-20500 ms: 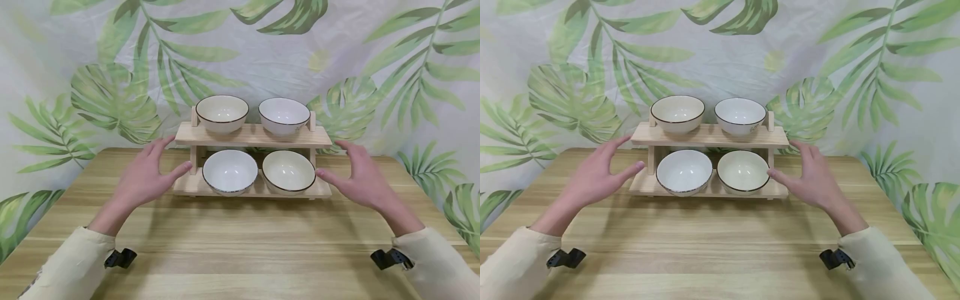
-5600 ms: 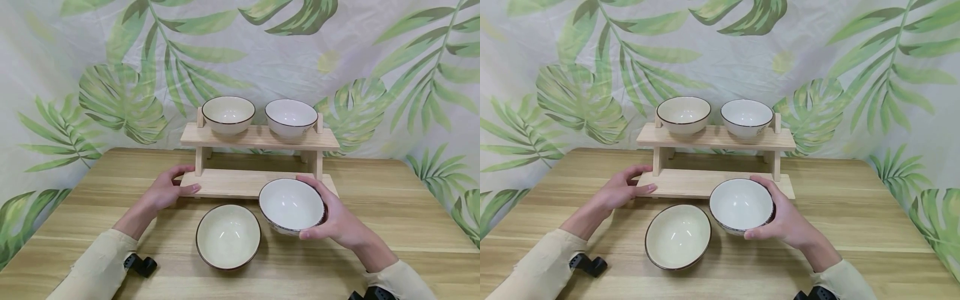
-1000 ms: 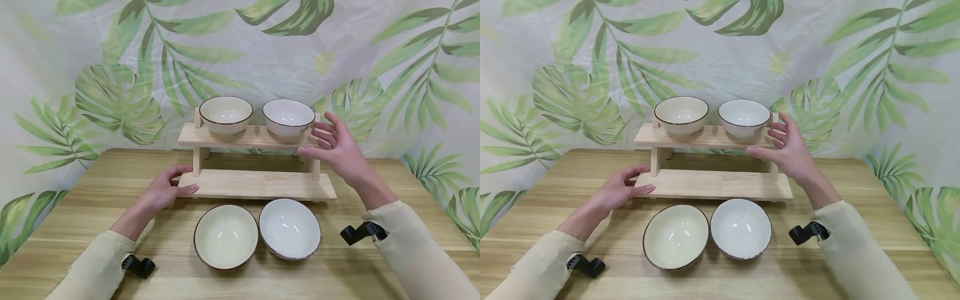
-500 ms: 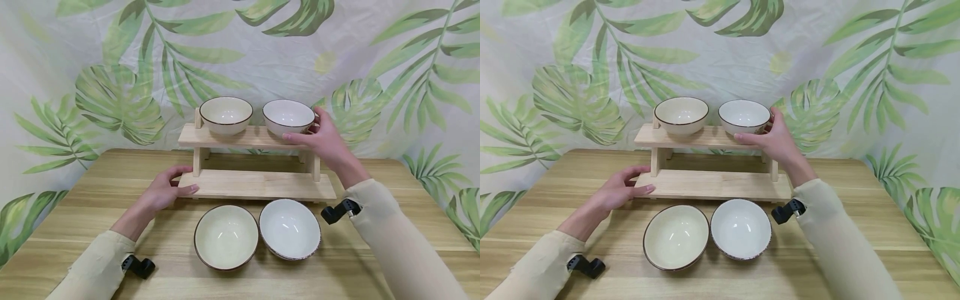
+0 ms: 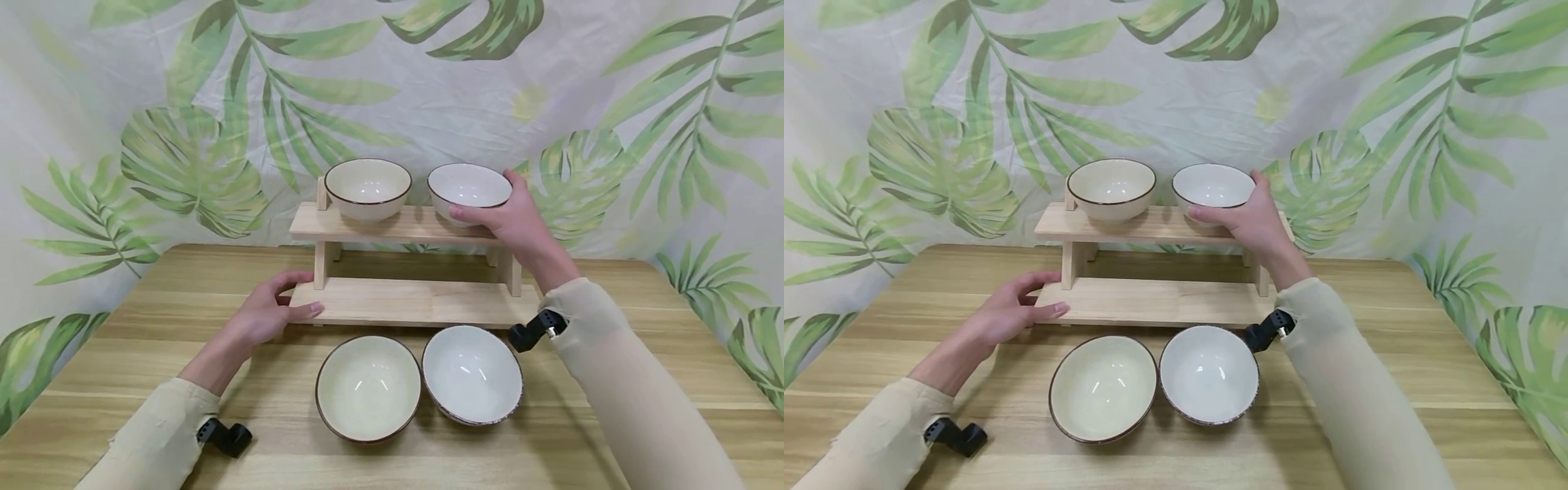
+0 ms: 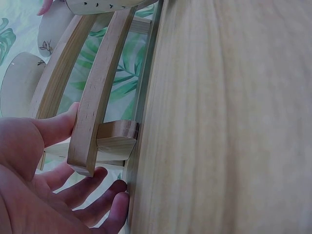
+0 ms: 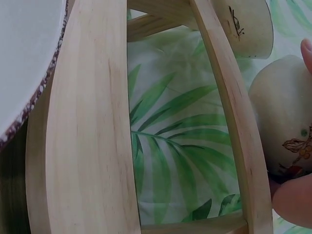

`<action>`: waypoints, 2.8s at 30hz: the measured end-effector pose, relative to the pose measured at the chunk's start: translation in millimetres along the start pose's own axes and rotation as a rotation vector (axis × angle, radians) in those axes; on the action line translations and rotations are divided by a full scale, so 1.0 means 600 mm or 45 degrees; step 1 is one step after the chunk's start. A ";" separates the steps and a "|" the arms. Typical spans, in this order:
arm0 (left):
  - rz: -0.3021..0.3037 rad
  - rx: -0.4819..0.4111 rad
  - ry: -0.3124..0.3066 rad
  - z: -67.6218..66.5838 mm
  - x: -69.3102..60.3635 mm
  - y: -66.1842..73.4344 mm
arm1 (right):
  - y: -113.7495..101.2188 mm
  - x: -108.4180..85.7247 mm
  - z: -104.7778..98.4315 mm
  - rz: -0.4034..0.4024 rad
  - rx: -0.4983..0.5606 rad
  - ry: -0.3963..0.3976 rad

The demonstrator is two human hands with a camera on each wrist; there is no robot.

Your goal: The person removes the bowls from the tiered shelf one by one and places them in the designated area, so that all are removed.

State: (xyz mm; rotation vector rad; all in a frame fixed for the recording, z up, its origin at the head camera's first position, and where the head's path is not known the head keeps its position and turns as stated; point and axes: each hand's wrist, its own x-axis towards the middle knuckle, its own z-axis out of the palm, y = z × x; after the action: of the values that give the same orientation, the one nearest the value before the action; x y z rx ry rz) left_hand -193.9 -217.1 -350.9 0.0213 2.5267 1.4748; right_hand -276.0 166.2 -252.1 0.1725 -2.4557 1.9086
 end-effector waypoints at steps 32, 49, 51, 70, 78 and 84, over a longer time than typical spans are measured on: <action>-0.003 -0.015 -0.009 0.000 0.002 -0.001 | -0.002 -0.004 0.000 0.047 -0.121 0.093; 0.015 -0.024 0.003 0.000 0.003 -0.001 | 0.007 -0.072 -0.045 0.003 -0.043 0.062; 0.016 -0.025 0.003 -0.001 0.003 -0.002 | 0.008 -0.079 -0.050 0.004 -0.039 0.059; 0.007 -0.022 -0.003 0.003 0.005 0.001 | 0.031 -0.148 -0.089 -0.044 0.090 0.000; 0.016 -0.027 0.001 0.001 0.003 0.001 | 0.054 -0.170 -0.115 -0.070 0.136 -0.001; 0.013 -0.024 0.001 0.001 0.002 0.001 | 0.079 -0.188 -0.132 -0.123 0.223 -0.035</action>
State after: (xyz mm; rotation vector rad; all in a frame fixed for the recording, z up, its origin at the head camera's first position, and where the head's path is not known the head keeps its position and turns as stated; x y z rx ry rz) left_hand -195.0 -216.2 -350.6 0.0305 2.5172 1.5022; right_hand -172.2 262.4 -288.4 0.3176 -2.2494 2.0907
